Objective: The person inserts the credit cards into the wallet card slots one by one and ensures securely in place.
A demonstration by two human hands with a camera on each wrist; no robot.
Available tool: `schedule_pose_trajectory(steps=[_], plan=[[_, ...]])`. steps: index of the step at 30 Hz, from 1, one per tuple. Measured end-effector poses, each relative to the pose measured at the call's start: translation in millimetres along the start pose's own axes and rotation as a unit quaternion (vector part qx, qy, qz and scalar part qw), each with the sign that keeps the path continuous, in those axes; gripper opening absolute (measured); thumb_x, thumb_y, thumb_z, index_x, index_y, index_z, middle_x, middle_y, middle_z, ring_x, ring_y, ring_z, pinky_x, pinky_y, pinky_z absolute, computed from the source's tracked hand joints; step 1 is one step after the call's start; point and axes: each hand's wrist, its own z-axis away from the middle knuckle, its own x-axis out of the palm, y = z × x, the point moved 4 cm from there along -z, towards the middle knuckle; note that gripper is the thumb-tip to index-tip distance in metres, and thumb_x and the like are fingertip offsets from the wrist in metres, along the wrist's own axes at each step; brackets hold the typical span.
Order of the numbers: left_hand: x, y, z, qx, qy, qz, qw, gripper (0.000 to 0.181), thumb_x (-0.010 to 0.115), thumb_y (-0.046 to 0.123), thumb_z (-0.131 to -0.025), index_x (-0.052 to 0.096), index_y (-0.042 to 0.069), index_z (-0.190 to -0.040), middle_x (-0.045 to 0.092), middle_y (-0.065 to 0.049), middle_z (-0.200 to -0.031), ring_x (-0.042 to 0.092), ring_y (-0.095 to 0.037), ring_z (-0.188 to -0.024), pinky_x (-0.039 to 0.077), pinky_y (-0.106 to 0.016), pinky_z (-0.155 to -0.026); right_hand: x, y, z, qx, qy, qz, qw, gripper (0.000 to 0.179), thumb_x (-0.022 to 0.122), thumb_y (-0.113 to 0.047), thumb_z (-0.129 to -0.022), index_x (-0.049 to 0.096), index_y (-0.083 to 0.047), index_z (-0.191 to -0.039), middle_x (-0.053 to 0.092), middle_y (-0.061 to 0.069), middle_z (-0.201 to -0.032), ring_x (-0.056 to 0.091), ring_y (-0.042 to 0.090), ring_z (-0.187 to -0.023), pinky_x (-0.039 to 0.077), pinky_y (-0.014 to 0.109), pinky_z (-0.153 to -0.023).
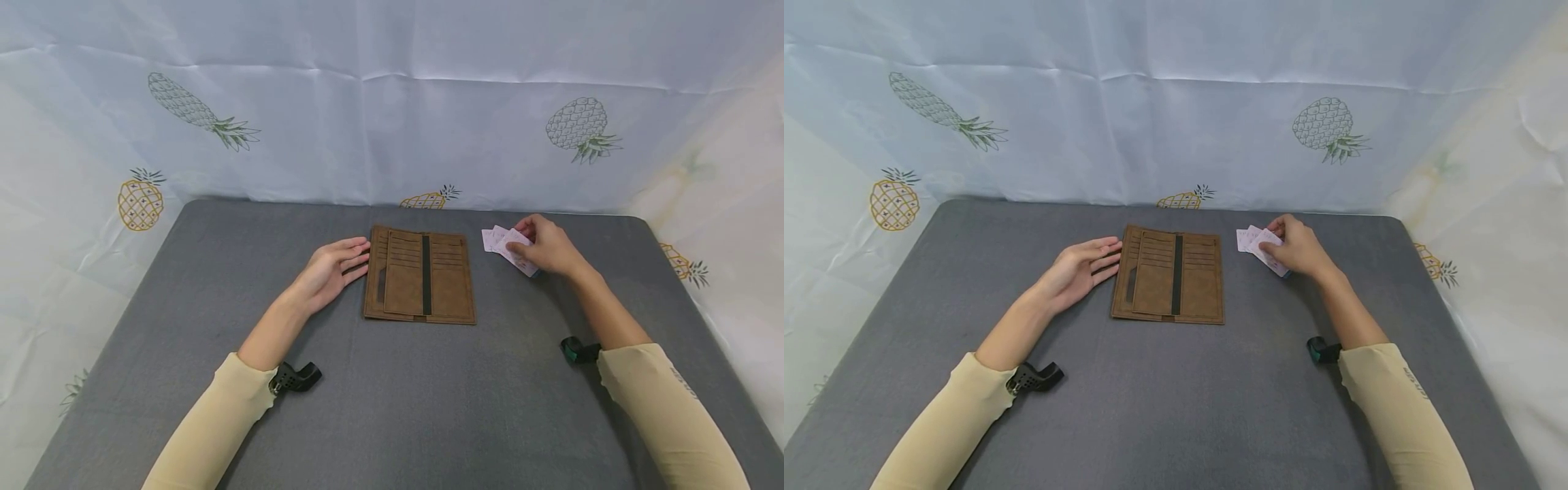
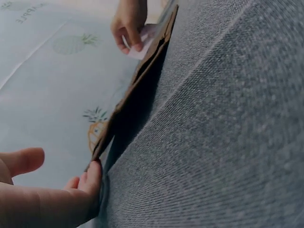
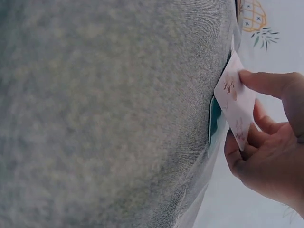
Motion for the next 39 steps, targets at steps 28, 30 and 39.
schedule_pose_trajectory(steps=[28,30,39], plan=[[4.7,-11.7,-1.0,-0.006,0.011,-0.033,0.9994,0.075,0.048,-0.014,-0.104,0.029,0.011,-0.173,0.026,-0.009,-0.181,0.026,-0.027,-0.166,0.031,-0.049,-0.131,5,-40,-10.8,0.004,-0.022,-0.162,0.9866,0.052,0.060,-0.015,-0.111,0.042,0.005,-0.155,0.072,0.021,-0.110,0.050,0.008,-0.065,0.045,0.028,-0.058],[4.3,-12.5,-0.8,-0.006,0.014,-0.041,0.9990,0.077,0.049,-0.015,-0.103,0.030,0.012,-0.172,0.026,-0.007,-0.181,0.026,-0.026,-0.167,0.037,-0.043,-0.125,9,-43,-12.4,0.009,-0.022,-0.173,0.9846,0.052,0.059,-0.015,-0.111,0.041,0.004,-0.156,0.071,0.029,-0.121,0.057,0.007,-0.071,0.049,0.026,-0.062],[3.7,-14.5,0.1,-0.001,0.028,-0.066,0.9974,0.076,0.050,-0.017,-0.102,0.035,0.014,-0.171,0.032,-0.006,-0.178,0.033,-0.025,-0.162,0.052,-0.021,-0.096,19,-58,-19.1,0.009,-0.011,-0.211,0.9773,0.047,0.058,-0.014,-0.111,0.046,0.001,-0.153,0.075,0.016,-0.104,0.055,0.008,-0.072,0.047,0.026,-0.069]])
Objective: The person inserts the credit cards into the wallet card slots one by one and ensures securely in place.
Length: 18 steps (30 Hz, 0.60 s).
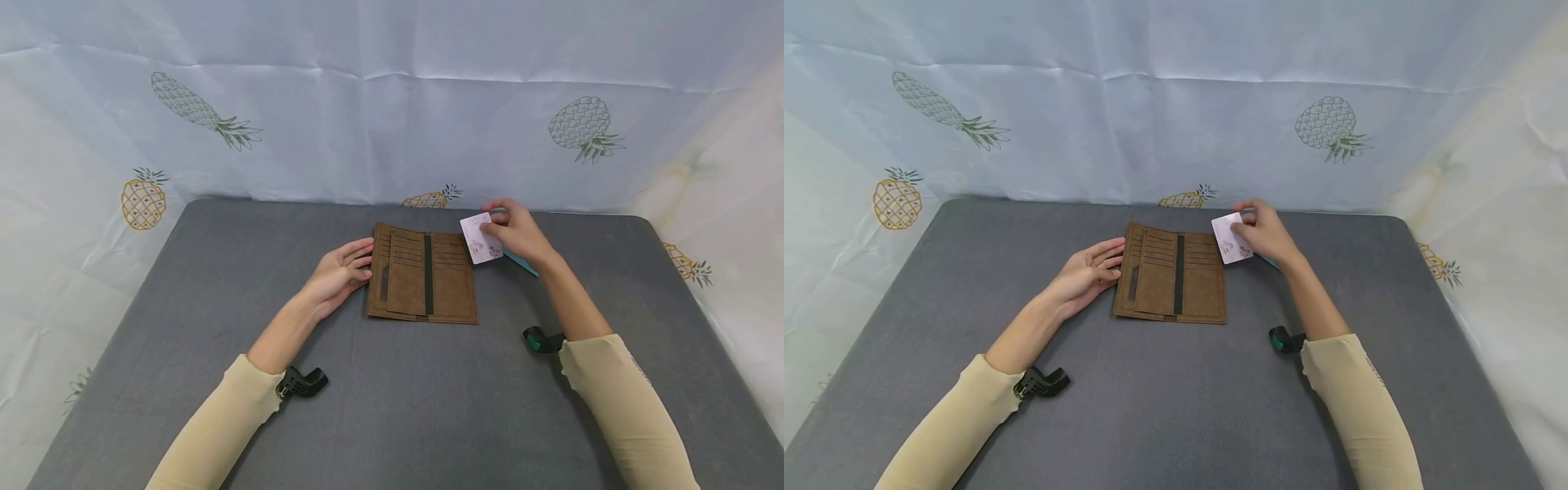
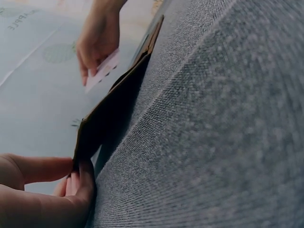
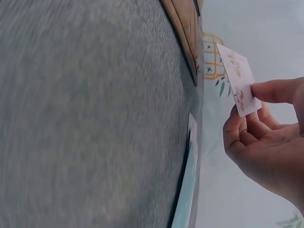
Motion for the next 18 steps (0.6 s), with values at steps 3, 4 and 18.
schedule_pose_trajectory(steps=[3,4,18], plan=[[-0.5,-1.1,-0.3,0.001,0.000,0.000,1.0000,0.076,0.049,-0.018,-0.102,0.036,0.013,-0.170,0.033,-0.007,-0.178,0.035,-0.025,-0.161,0.053,-0.020,-0.095,3,-1,-2.6,0.002,0.001,-0.010,1.0000,0.046,0.058,-0.013,-0.110,0.047,0.001,-0.152,0.075,0.010,-0.101,0.056,0.008,-0.071,0.048,0.025,-0.068],[-0.5,-1.2,-0.2,0.002,-0.001,0.000,1.0000,0.076,0.050,-0.018,-0.102,0.036,0.013,-0.170,0.033,-0.007,-0.178,0.035,-0.025,-0.162,0.053,-0.019,-0.094,5,-2,-3.1,0.003,0.000,-0.013,0.9999,0.045,0.058,-0.013,-0.110,0.047,0.000,-0.152,0.075,0.012,-0.103,0.057,0.008,-0.072,0.049,0.025,-0.068],[1.0,0.2,2.7,0.005,0.000,-0.006,1.0000,0.080,0.053,-0.020,-0.099,0.036,0.013,-0.170,0.034,-0.008,-0.177,0.034,-0.025,-0.162,0.055,-0.019,-0.088,15,-6,-7.5,0.000,0.016,-0.038,0.9991,0.043,0.061,-0.012,-0.109,0.052,0.001,-0.149,0.073,-0.004,-0.087,0.051,0.007,-0.070,0.043,0.025,-0.064]])
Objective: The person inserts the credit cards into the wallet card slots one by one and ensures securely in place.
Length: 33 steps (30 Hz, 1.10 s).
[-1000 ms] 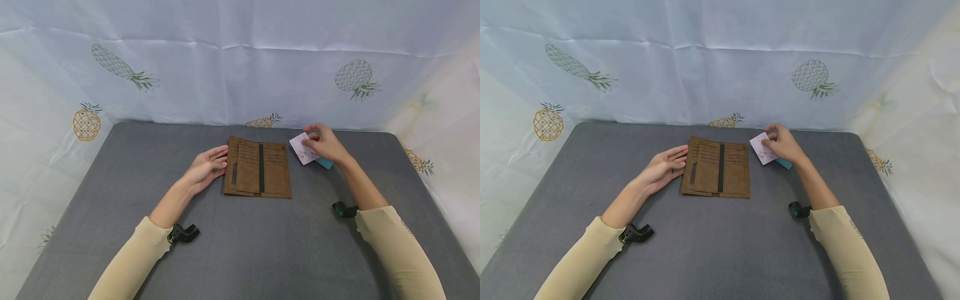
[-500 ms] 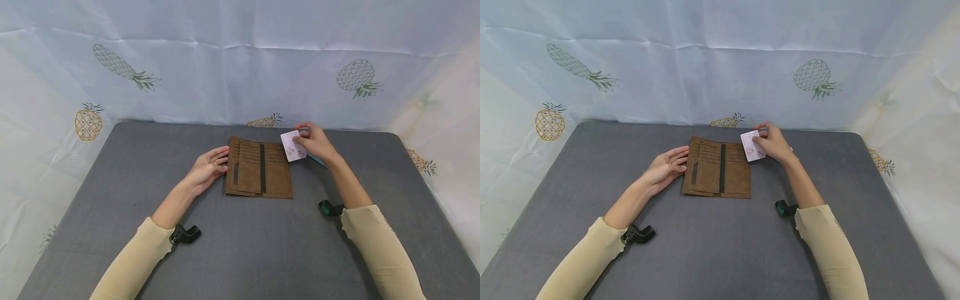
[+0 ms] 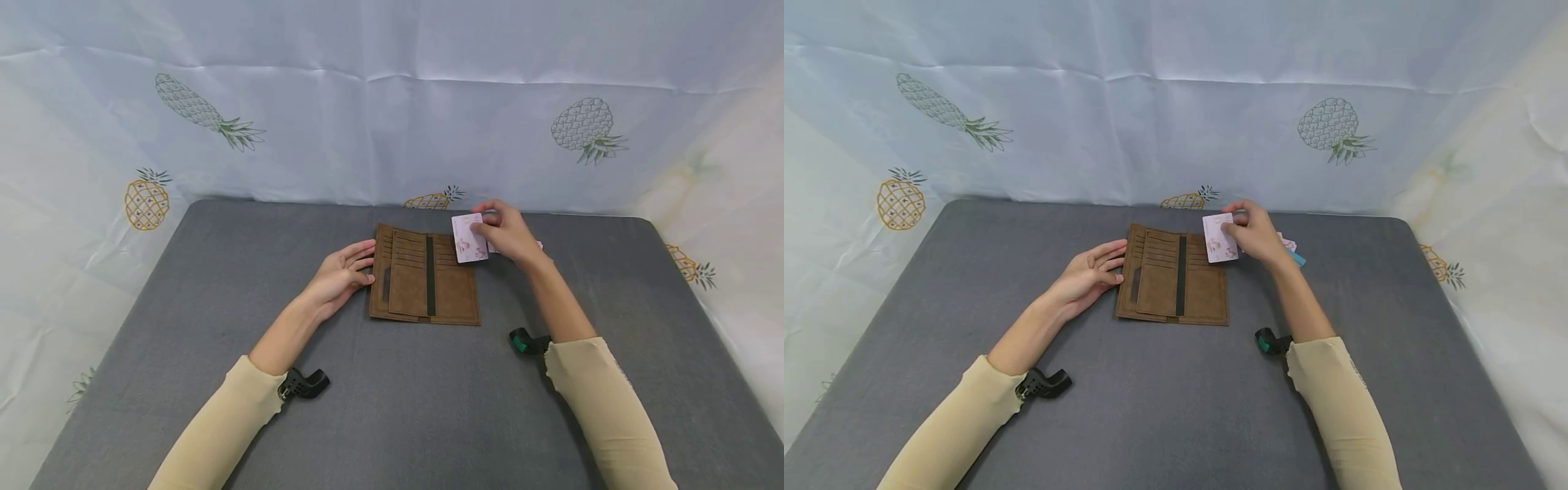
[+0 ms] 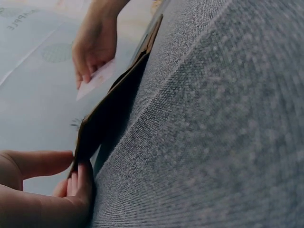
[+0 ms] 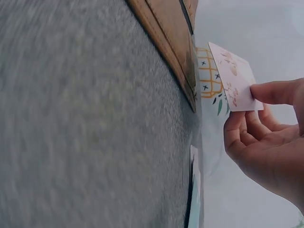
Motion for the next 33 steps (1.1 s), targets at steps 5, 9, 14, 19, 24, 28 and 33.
schedule_pose_trajectory(steps=[5,9,14,19,24,28,33], plan=[[0.4,-0.2,0.7,0.003,0.000,-0.007,1.0000,0.081,0.055,-0.020,-0.098,0.036,0.013,-0.170,0.035,-0.008,-0.176,0.034,-0.025,-0.163,0.054,-0.020,-0.087,4,1,0.6,-0.001,0.011,-0.025,0.9996,0.041,0.062,-0.011,-0.107,0.054,0.001,-0.145,0.073,-0.006,-0.089,0.044,0.005,-0.062,0.036,0.025,-0.058],[0.0,-0.3,0.9,0.006,-0.001,-0.011,0.9999,0.081,0.055,-0.020,-0.098,0.036,0.013,-0.170,0.035,-0.009,-0.176,0.034,-0.026,-0.164,0.054,-0.020,-0.087,8,2,3.2,0.007,0.014,-0.027,0.9995,0.039,0.063,-0.013,-0.108,0.054,-0.001,-0.144,0.074,-0.003,-0.098,0.039,0.007,-0.060,0.033,0.026,-0.056],[-0.8,-0.6,0.9,0.011,-0.001,-0.018,0.9998,0.081,0.055,-0.020,-0.098,0.036,0.013,-0.170,0.035,-0.008,-0.176,0.033,-0.025,-0.164,0.054,-0.020,-0.088,10,2,4.7,0.008,0.018,-0.028,0.9994,0.039,0.061,-0.014,-0.109,0.055,-0.001,-0.145,0.075,-0.001,-0.104,0.047,0.010,-0.068,0.036,0.028,-0.061],[-0.3,-2.8,-0.4,0.014,-0.005,-0.025,0.9996,0.082,0.056,-0.020,-0.098,0.036,0.013,-0.170,0.035,-0.008,-0.176,0.033,-0.026,-0.164,0.054,-0.020,-0.090,8,3,7.2,0.012,0.028,-0.028,0.9992,0.039,0.061,-0.014,-0.108,0.057,-0.001,-0.145,0.075,-0.009,-0.098,0.059,0.011,-0.081,0.045,0.026,-0.068],[0.3,-4.5,-2.1,0.018,-0.007,-0.027,0.9994,0.082,0.056,-0.020,-0.097,0.036,0.012,-0.170,0.035,-0.008,-0.176,0.033,-0.026,-0.164,0.053,-0.020,-0.089,6,1,10.1,0.006,0.033,-0.020,0.9992,0.038,0.062,-0.015,-0.108,0.058,0.000,-0.143,0.078,-0.008,-0.101,0.066,0.006,-0.085,0.054,0.027,-0.079],[-0.6,-4.8,-1.5,0.017,-0.004,-0.027,0.9995,0.081,0.056,-0.020,-0.098,0.036,0.012,-0.170,0.035,-0.008,-0.176,0.034,-0.025,-0.164,0.054,-0.020,-0.089,7,0,11.2,0.004,0.032,-0.021,0.9993,0.037,0.061,-0.014,-0.108,0.058,0.001,-0.143,0.080,0.008,-0.112,0.066,0.003,-0.086,0.056,0.026,-0.081],[-1.4,-5.9,-0.6,0.017,-0.004,-0.030,0.9994,0.081,0.056,-0.019,-0.098,0.035,0.012,-0.170,0.034,-0.009,-0.176,0.033,-0.026,-0.164,0.053,-0.020,-0.090,10,-2,11.5,0.004,0.025,-0.018,0.9995,0.038,0.060,-0.013,-0.109,0.057,0.002,-0.144,0.073,0.028,-0.131,0.066,0.002,-0.089,0.059,0.024,-0.085]])
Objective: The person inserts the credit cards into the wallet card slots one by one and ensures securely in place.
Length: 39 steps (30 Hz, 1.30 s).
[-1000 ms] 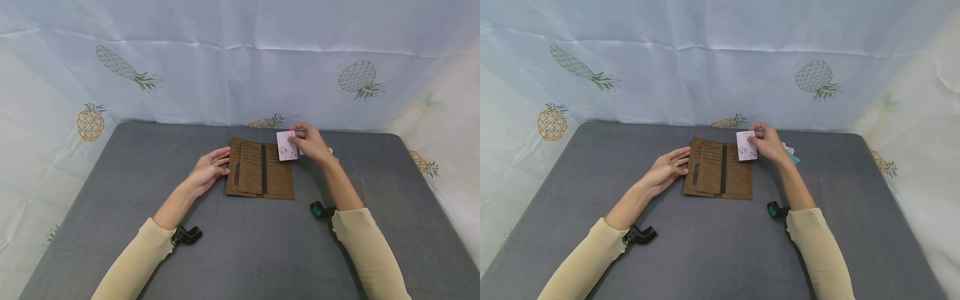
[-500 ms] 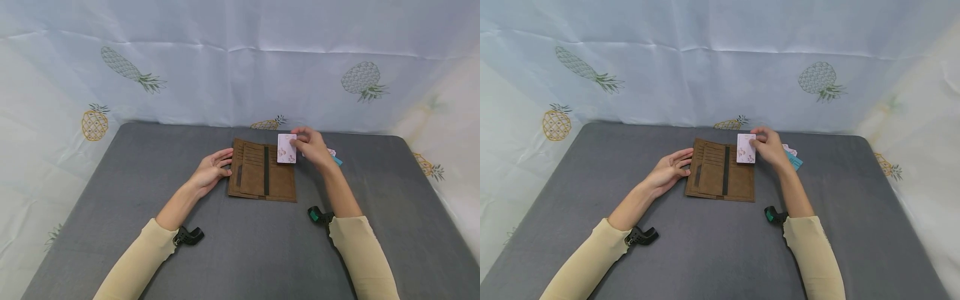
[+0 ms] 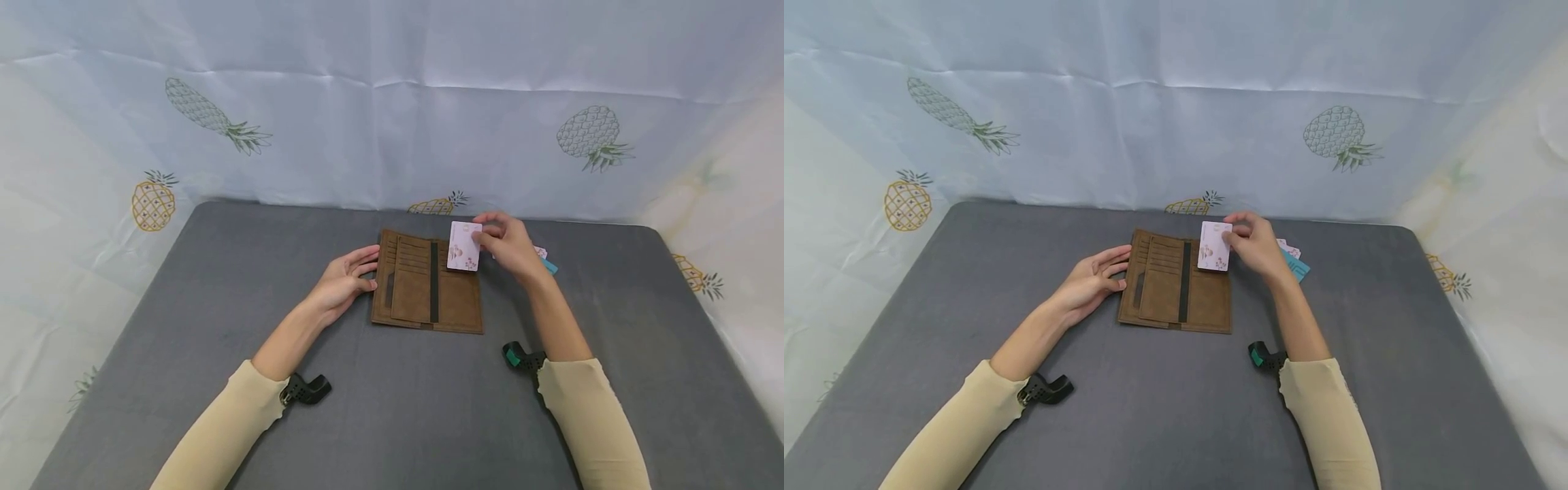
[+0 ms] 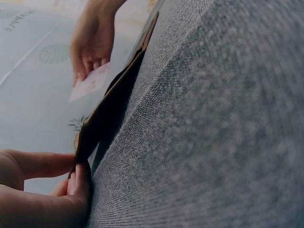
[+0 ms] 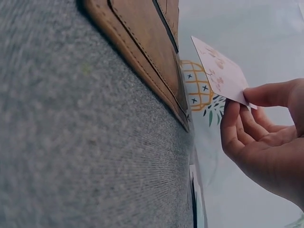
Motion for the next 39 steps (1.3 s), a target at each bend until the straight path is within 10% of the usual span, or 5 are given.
schedule_pose_trajectory(steps=[39], plan=[[0.6,0.5,0.5,0.005,0.002,0.005,1.0000,0.082,0.055,-0.021,-0.096,0.035,0.010,-0.170,0.035,-0.010,-0.176,0.034,-0.026,-0.163,0.053,-0.018,-0.090,7.7,1.9,-3.5,-0.016,-0.022,0.024,0.9993,0.034,0.058,-0.009,-0.110,0.059,0.003,-0.141,0.074,0.031,-0.129,0.068,0.011,-0.090,0.058,0.029,-0.087]])
